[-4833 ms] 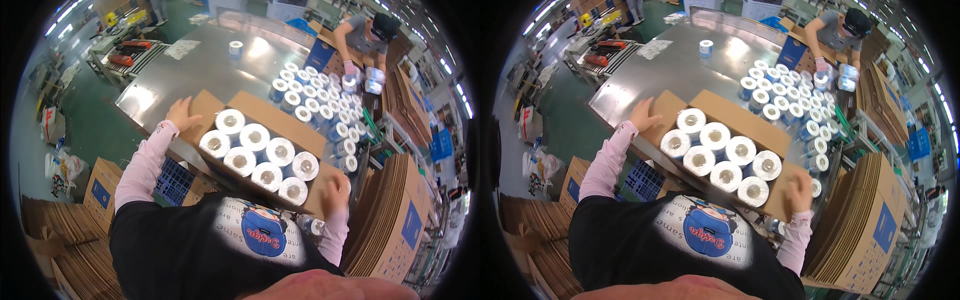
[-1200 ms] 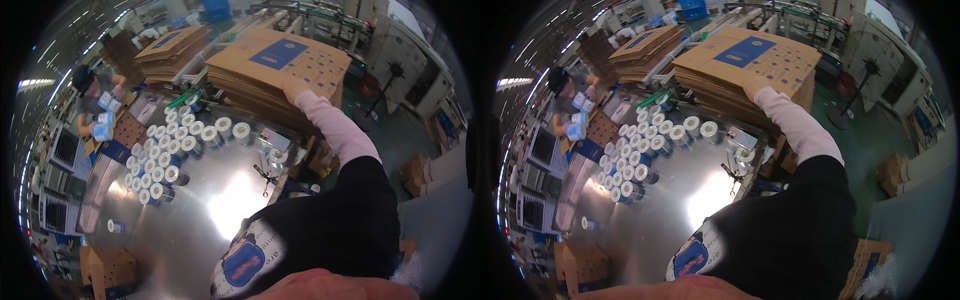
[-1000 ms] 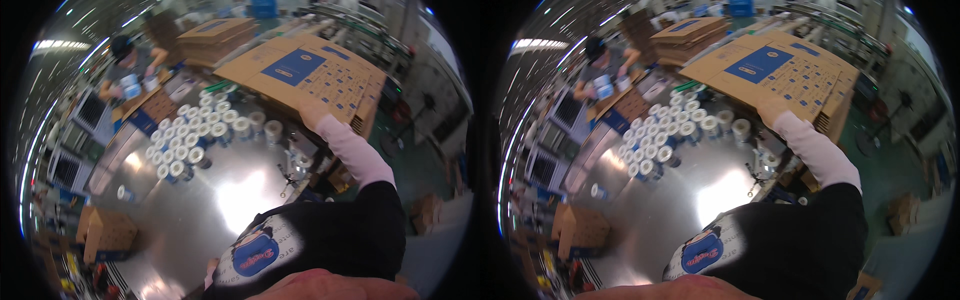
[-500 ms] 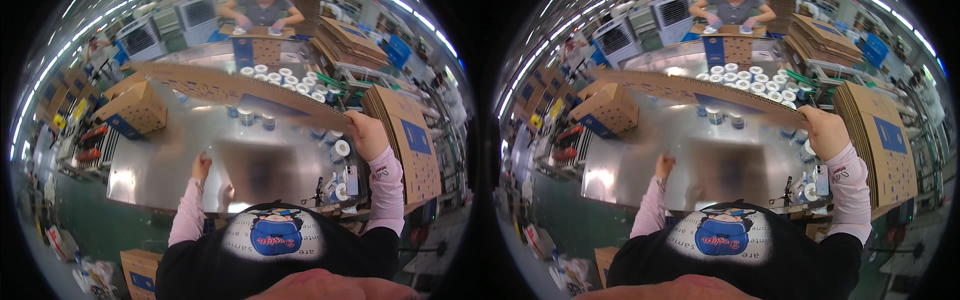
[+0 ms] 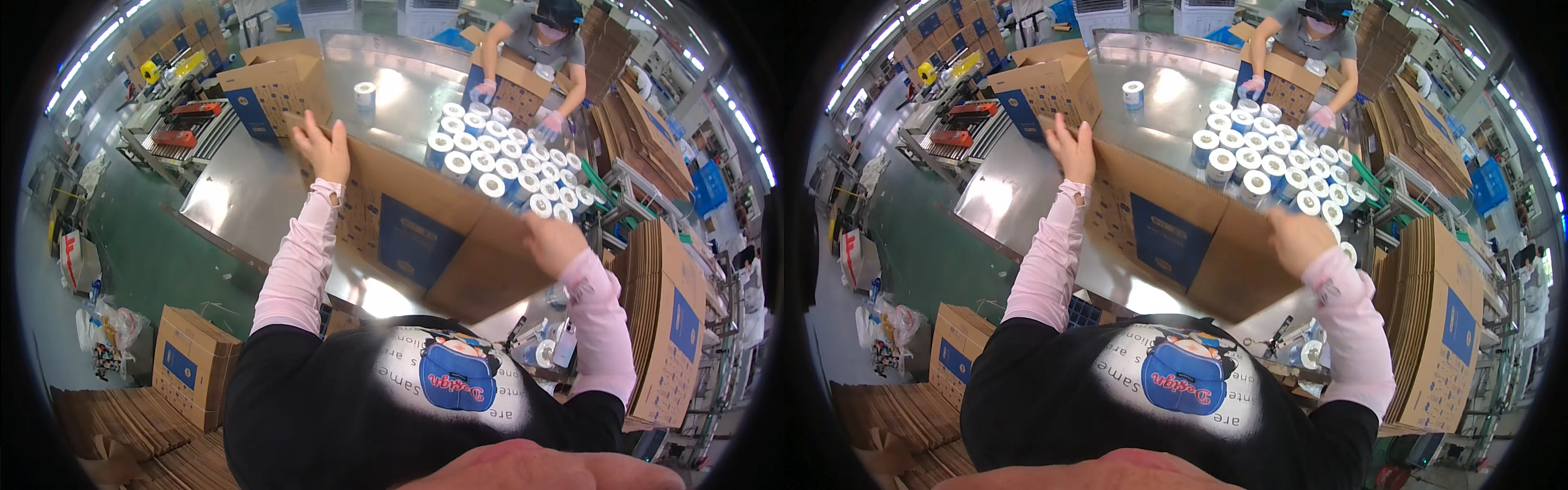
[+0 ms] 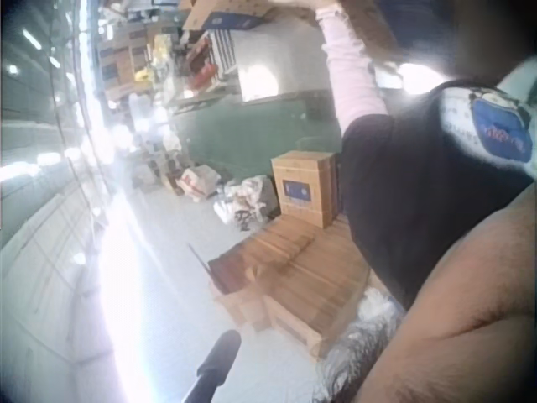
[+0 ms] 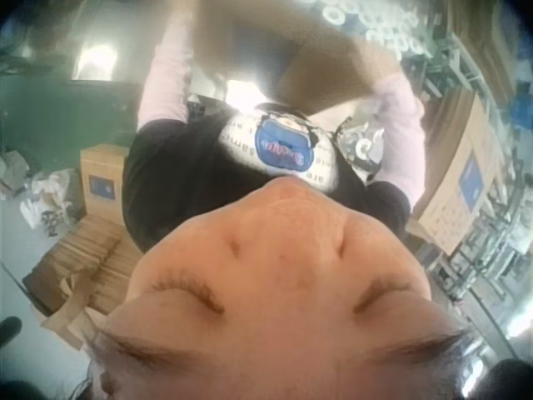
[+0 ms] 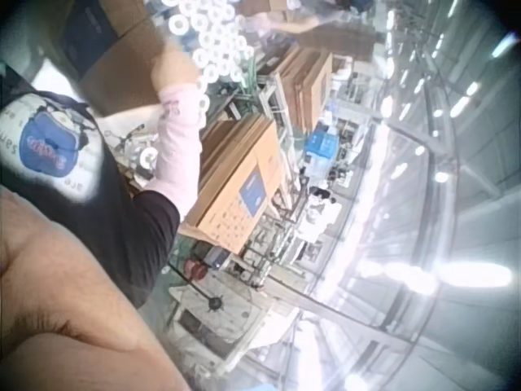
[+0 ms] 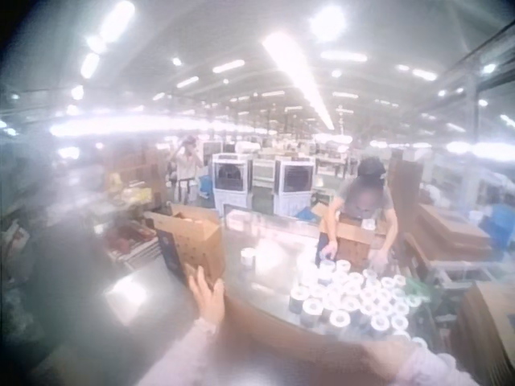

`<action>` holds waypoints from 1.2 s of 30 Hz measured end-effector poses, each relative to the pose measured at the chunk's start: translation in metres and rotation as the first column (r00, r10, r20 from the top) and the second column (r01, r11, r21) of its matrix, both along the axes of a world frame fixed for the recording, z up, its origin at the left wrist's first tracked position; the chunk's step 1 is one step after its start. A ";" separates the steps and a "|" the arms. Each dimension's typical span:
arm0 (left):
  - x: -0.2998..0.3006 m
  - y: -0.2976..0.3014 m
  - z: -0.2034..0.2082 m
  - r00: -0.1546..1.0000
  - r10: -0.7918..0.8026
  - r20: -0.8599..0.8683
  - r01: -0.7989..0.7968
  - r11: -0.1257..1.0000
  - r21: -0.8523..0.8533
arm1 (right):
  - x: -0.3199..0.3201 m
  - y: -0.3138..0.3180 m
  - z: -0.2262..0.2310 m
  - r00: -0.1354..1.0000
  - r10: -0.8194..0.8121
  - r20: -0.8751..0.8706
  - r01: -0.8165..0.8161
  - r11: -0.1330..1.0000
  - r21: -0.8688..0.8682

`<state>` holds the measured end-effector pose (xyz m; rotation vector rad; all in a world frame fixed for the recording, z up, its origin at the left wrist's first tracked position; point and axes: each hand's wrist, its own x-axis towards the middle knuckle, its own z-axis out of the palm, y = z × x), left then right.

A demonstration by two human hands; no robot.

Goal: The person packs rolls of paper or tape into cardboard boxes by hand. The person picks up a flat cardboard box, unfolds it, and places it on a metal table, then fills the box with multiple white cylindrical rolls before closing the flaps and sliding the box aside.

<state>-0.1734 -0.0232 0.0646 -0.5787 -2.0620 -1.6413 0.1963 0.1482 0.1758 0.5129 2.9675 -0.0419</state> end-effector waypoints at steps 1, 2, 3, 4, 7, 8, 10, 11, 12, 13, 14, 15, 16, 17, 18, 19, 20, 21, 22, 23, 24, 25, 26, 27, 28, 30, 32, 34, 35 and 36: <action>-0.001 -0.002 -0.003 0.996 0.075 -0.038 -0.076 0.997 -0.022 | -0.006 0.009 -0.015 0.985 -0.024 -0.170 0.039 0.995 0.090; 0.000 0.002 -0.005 0.988 0.132 -0.074 -0.135 0.990 -0.032 | -0.007 0.013 -0.026 0.942 -0.044 -0.332 0.110 0.977 0.183; 0.003 0.002 -0.003 0.989 0.135 -0.052 -0.137 0.990 -0.035 | -0.013 0.006 -0.037 0.932 -0.076 -0.354 0.163 0.961 0.223; -0.004 -0.002 -0.007 0.990 0.133 -0.042 -0.134 0.990 -0.034 | -0.018 -0.023 -0.044 0.880 -0.008 -0.476 0.208 0.905 0.371; -0.024 -0.018 -0.005 0.997 -0.065 0.030 0.066 0.998 -0.017 | 0.000 -0.071 -0.047 0.845 0.010 -0.535 0.181 0.935 0.304; -0.030 -0.025 -0.002 0.983 -0.169 0.066 0.168 0.986 0.017 | 0.009 -0.086 -0.048 0.823 0.071 -0.564 0.122 0.947 0.297; -0.048 -0.048 0.003 0.955 -0.241 0.174 0.245 0.970 -0.003 | 0.028 -0.118 -0.047 0.807 0.178 -0.563 -0.015 0.959 0.281; -0.056 -0.057 0.007 0.937 -0.296 0.186 0.289 0.955 0.064 | 0.032 -0.121 -0.046 0.789 0.191 -0.584 -0.047 0.967 0.252; -0.063 -0.066 0.010 0.919 -0.343 0.194 0.322 0.938 0.132 | 0.036 -0.119 -0.046 0.770 0.208 -0.604 -0.088 0.971 0.222; -0.068 -0.073 0.012 0.924 -0.330 0.192 0.313 0.943 0.114 | 0.039 -0.114 -0.047 0.748 0.227 -0.624 -0.137 0.972 0.190; -0.070 -0.068 0.015 0.925 -0.331 0.186 0.317 0.943 0.103 | 0.041 -0.107 -0.048 0.726 0.266 -0.634 -0.160 0.962 0.221; -0.079 -0.068 0.015 0.957 -0.240 0.161 0.234 0.971 0.059 | 0.041 -0.102 -0.046 0.712 0.262 -0.652 -0.193 0.965 0.176; -0.085 -0.071 0.012 0.981 -0.144 0.127 0.143 0.990 0.015 | 0.039 -0.097 -0.044 0.695 0.259 -0.671 -0.231 0.964 0.133; -0.083 -0.071 0.008 0.978 -0.071 0.196 0.055 0.995 0.087 | 0.036 -0.089 -0.044 0.654 0.258 -0.711 -0.239 0.962 0.130; -0.081 -0.067 0.008 0.964 -0.016 0.265 -0.028 0.986 0.163 | 0.032 -0.077 -0.045 0.613 0.254 -0.748 -0.239 0.962 0.131; -0.067 -0.059 0.014 0.964 -0.075 0.254 0.047 0.992 0.118 | 0.030 -0.055 -0.048 0.570 0.241 -0.785 -0.196 0.968 0.156; -0.043 -0.057 0.019 0.959 -0.133 0.250 0.119 0.991 0.067 | 0.029 -0.033 -0.052 0.527 0.228 -0.819 -0.153 0.973 0.172; -0.024 -0.058 0.024 0.949 -0.208 0.238 0.219 0.976 -0.020 | 0.026 -0.019 -0.048 0.499 0.083 -0.862 -0.237 0.971 -0.043; 0.001 -0.062 0.039 0.921 -0.252 0.299 0.279 0.959 -0.051 | 0.022 -0.009 -0.045 0.488 -0.077 -0.869 -0.317 0.913 -0.258; 0.007 -0.079 0.047 0.865 -0.351 0.358 0.418 0.899 -0.129 | 0.013 -0.001 -0.041 0.583 -0.075 -0.809 -0.369 0.863 -0.346; 0.011 -0.090 0.055 0.783 -0.453 0.425 0.565 0.804 -0.184 | 0.001 0.005 -0.049 0.694 0.046 -0.719 -0.473 0.781 -0.407; 0.022 -0.095 0.070 0.694 -0.511 0.508 0.682 0.692 -0.236 | -0.009 0.001 -0.060 0.787 0.271 -0.555 -0.518 0.778 -0.355; 0.037 -0.103 0.090 0.605 -0.539 0.586 0.775 0.567 -0.278 | -0.014 -0.015 -0.070 0.869 0.304 -0.389 -0.431 0.852 -0.298; 0.054 -0.112 0.106 0.513 -0.546 0.662 0.850 0.431 -0.303 | -0.018 -0.024 -0.084 0.919 0.360 -0.159 -0.388 0.896 -0.216; 0.068 -0.115 0.116 0.582 -0.613 0.535 0.805 0.339 -0.487 | -0.021 -0.028 -0.099 0.937 0.315 0.150 -0.295 0.945 -0.141; 0.100 -0.120 0.135 0.620 -0.717 0.319 0.608 0.182 -0.773 | -0.021 -0.022 -0.113 0.901 0.283 0.328 -0.256 0.959 -0.122; 0.123 -0.105 0.147 0.553 -0.691 0.465 0.476 -0.195 -0.857 | -0.027 -0.022 -0.112 0.903 0.271 0.334 -0.248 0.962 -0.110; 0.137 -0.085 0.141 0.547 -0.695 0.466 0.378 -0.291 -0.879 | -0.032 -0.022 -0.107 0.905 0.298 0.304 -0.266 0.953 -0.144; 0.142 -0.073 0.138 0.529 -0.710 0.465 0.321 -0.340 -0.884 | -0.032 -0.023 -0.105 0.909 0.318 0.270 -0.275 0.943 -0.186; 0.137 -0.060 0.141 0.527 -0.654 0.543 0.385 -0.385 -0.838 | -0.032 -0.020 -0.101 0.912 0.334 0.238 -0.284 0.933 -0.222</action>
